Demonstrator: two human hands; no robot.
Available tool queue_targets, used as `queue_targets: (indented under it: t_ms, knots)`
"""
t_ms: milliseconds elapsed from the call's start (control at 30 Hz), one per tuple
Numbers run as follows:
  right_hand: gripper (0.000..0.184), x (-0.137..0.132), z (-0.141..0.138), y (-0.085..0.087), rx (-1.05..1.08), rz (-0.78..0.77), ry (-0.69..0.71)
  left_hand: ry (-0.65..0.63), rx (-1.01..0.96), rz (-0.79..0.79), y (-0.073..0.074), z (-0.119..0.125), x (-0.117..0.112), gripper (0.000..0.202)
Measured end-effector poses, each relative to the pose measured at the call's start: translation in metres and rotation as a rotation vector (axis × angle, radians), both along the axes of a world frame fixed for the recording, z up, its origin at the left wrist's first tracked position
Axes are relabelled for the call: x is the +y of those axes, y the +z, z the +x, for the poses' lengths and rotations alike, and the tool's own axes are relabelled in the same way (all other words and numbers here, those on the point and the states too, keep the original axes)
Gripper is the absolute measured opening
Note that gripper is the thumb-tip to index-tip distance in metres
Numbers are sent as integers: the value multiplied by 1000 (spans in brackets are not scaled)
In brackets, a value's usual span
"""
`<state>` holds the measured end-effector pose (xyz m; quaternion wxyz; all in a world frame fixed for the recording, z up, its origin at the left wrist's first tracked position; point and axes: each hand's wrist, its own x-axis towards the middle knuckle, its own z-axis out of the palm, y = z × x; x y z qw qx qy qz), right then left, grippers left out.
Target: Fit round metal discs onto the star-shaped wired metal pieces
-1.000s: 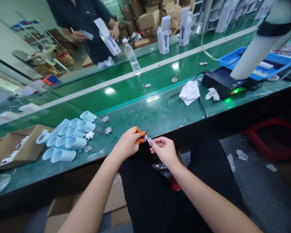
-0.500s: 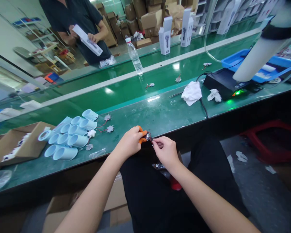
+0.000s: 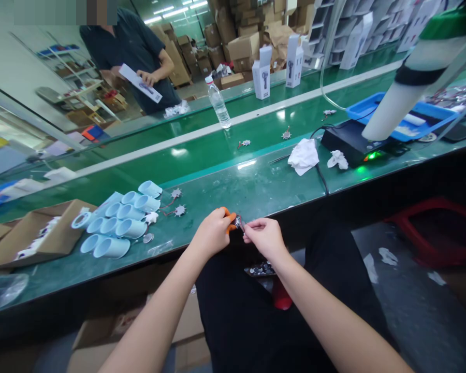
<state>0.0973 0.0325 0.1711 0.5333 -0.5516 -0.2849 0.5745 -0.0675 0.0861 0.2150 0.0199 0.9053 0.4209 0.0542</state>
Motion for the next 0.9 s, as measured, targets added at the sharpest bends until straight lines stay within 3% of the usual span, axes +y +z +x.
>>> queue_targets:
  t_ms: [200, 467, 667, 900]
  knots:
    - [21, 3, 2, -4, 25, -18, 24, 10, 20, 31, -3, 1, -3, 29]
    - [24, -4, 4, -18, -189, 162, 22, 12, 29, 24, -1, 3, -4, 28]
    - [22, 1, 1, -10, 21, 14, 13, 17, -3, 1, -2, 2, -4, 28]
    - [22, 4, -2, 0, 58, -54, -25, 22, -10, 3, -5, 1, -4, 27]
